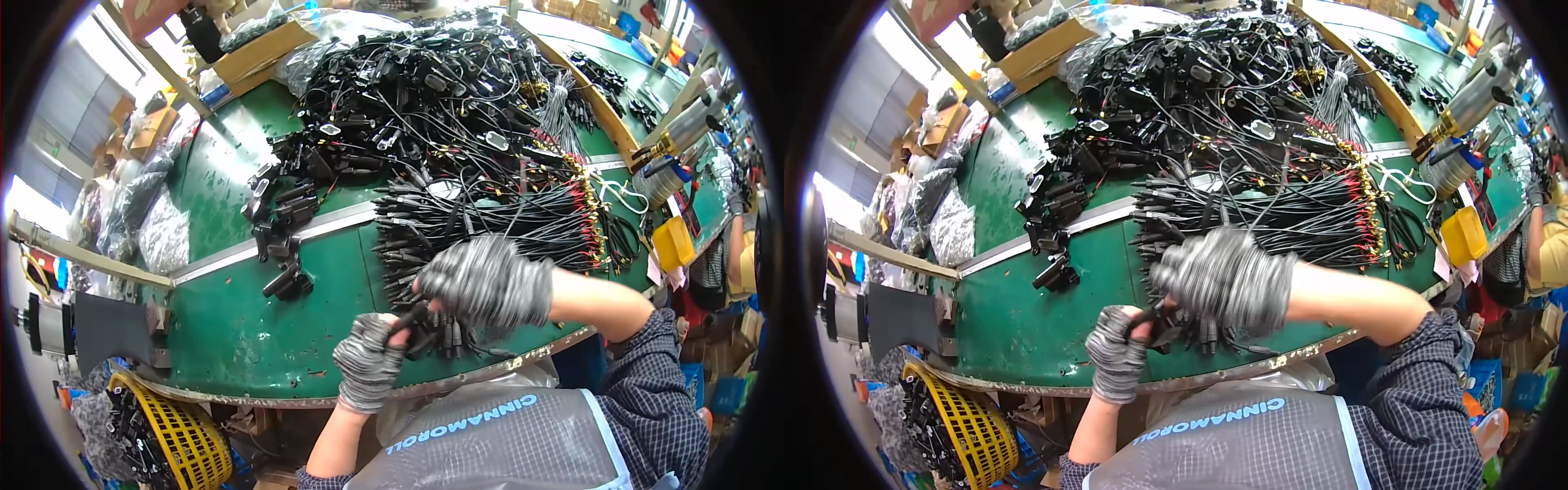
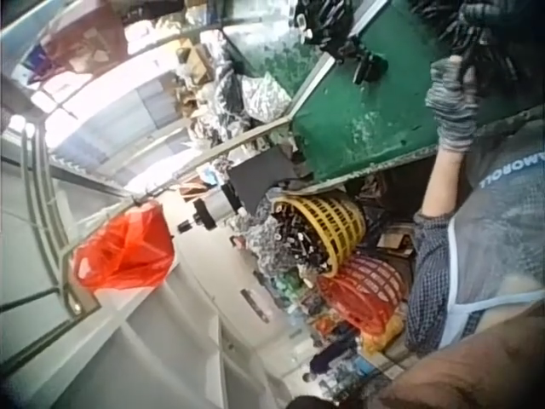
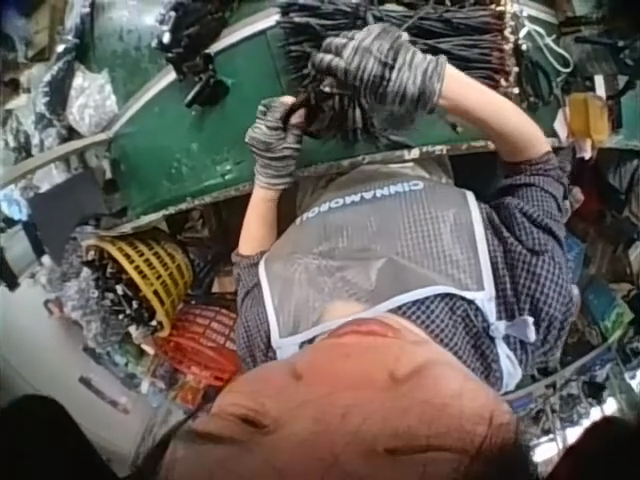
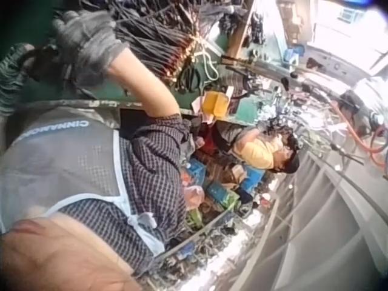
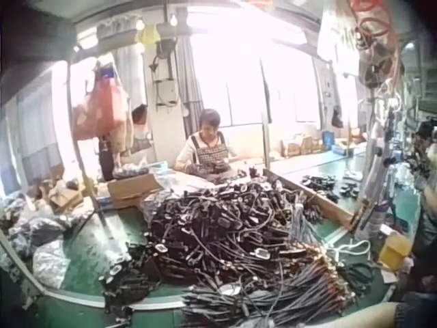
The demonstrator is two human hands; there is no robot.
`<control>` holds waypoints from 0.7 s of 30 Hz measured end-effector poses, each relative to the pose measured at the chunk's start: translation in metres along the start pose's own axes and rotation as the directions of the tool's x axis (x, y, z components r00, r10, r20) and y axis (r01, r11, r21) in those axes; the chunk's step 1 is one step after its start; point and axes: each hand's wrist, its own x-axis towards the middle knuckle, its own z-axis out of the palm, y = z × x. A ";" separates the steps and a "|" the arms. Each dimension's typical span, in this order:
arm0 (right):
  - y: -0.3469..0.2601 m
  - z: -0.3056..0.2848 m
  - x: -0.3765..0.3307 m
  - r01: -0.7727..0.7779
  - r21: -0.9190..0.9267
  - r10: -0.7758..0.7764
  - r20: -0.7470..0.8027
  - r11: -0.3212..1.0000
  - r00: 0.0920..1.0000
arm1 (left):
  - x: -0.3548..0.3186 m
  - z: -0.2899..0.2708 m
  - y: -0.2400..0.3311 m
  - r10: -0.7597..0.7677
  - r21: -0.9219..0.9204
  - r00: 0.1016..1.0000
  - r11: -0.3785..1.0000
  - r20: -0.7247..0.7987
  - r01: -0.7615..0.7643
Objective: Assembling and organizing bundles of electrical wire harnesses at a manual workstation.
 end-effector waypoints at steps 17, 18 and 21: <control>0.010 0.049 0.077 0.076 0.222 -0.066 -0.050 0.972 0.997 | -0.002 -0.004 -0.031 -0.385 -0.140 0.913 0.919 -0.131 0.367; 0.009 0.050 0.078 0.095 0.194 -0.081 -0.080 0.976 0.993 | -0.003 -0.003 -0.032 -0.393 -0.147 0.909 0.916 -0.139 0.374; 0.008 0.053 0.075 0.119 0.132 -0.101 -0.133 0.984 0.986 | -0.003 0.002 -0.030 -0.409 -0.171 0.901 0.907 -0.145 0.385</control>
